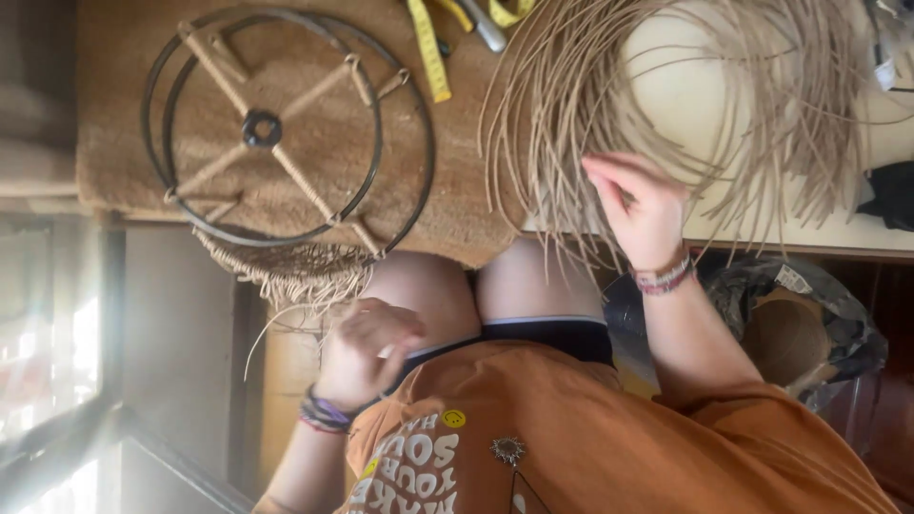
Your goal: Weaving natural fibers around a metal frame to create a decorative object.
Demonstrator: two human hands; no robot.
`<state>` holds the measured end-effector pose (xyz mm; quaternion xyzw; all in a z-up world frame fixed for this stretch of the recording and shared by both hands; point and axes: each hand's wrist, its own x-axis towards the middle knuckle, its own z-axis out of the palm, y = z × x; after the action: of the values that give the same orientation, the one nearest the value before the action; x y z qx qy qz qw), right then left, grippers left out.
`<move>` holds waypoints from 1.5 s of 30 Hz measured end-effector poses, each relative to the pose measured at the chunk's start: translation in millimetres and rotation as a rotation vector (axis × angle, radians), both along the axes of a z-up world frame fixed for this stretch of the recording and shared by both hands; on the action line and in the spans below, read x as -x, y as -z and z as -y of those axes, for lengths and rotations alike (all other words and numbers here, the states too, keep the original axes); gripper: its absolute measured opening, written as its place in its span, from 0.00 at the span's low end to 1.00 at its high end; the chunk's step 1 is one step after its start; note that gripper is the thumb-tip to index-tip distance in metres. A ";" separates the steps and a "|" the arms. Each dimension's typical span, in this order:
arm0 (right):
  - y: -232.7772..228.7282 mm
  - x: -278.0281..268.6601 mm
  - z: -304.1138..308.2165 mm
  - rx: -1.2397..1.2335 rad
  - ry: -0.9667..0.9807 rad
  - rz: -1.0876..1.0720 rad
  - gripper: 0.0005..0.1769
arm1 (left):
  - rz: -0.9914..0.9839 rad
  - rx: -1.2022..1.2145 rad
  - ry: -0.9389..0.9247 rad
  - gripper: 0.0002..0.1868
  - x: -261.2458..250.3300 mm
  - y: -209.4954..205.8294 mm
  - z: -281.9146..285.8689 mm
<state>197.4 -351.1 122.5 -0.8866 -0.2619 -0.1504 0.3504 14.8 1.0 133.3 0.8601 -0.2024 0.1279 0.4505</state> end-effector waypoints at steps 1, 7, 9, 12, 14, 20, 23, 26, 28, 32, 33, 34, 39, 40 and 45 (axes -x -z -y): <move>5.0 -14.3 2.5 -0.001 0.010 0.003 0.10 | 0.003 -0.001 0.010 0.11 -14.4 -6.0 17.9; 22.8 -72.5 -10.3 0.184 0.055 0.180 0.17 | -0.017 0.369 0.249 0.11 -96.3 -19.3 93.7; 36.8 -86.1 -15.2 0.197 -0.001 0.335 0.15 | -0.203 0.534 0.263 0.09 -116.8 -23.8 109.3; 28.8 -87.5 -26.2 0.097 -0.004 0.327 0.11 | -0.379 0.605 0.234 0.09 -142.3 -14.4 126.0; 16.1 -84.8 -26.6 -0.059 -0.035 0.239 0.09 | -0.465 0.688 0.200 0.10 -154.7 5.2 136.7; 9.3 -48.0 -26.0 -0.811 -0.167 -0.195 0.07 | -0.702 0.993 0.165 0.20 -178.2 28.6 162.8; 6.1 -12.9 -20.0 -1.155 -0.176 -0.479 0.09 | -0.774 1.178 0.189 0.22 -188.2 30.8 173.4; 1.7 10.1 -6.5 -1.246 -0.036 -0.740 0.10 | -0.841 1.425 0.188 0.17 -200.4 27.4 165.8; 6.7 19.7 8.5 -1.248 0.053 -0.825 0.10 | -0.858 1.555 0.184 0.15 -204.6 19.3 150.2; 24.4 40.2 46.3 -0.990 0.172 -0.739 0.14 | -0.751 1.578 0.127 0.13 -202.1 4.6 112.3; 28.3 46.5 54.7 -0.994 0.176 -0.718 0.13 | -0.716 1.621 0.117 0.13 -199.5 4.5 102.7; 26.8 54.1 58.5 -0.994 0.169 -0.718 0.13 | -0.710 1.620 0.115 0.13 -195.2 2.5 96.8; 14.0 92.6 41.9 -0.858 0.178 -0.529 0.12 | -0.698 1.453 -0.274 0.17 -162.7 -12.2 99.3; 19.1 98.2 36.2 -0.855 0.162 -0.532 0.12 | -0.684 1.457 -0.283 0.17 -152.7 -6.9 106.2; -0.2 122.1 -7.3 -0.482 0.098 -0.437 0.10 | -0.781 1.503 0.025 0.23 -112.8 -1.7 136.3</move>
<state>75.4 -343.7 122.7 -0.8009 -0.0943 -0.0309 0.5905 127.6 -135.3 135.1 0.3121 0.0973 -0.0828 0.9414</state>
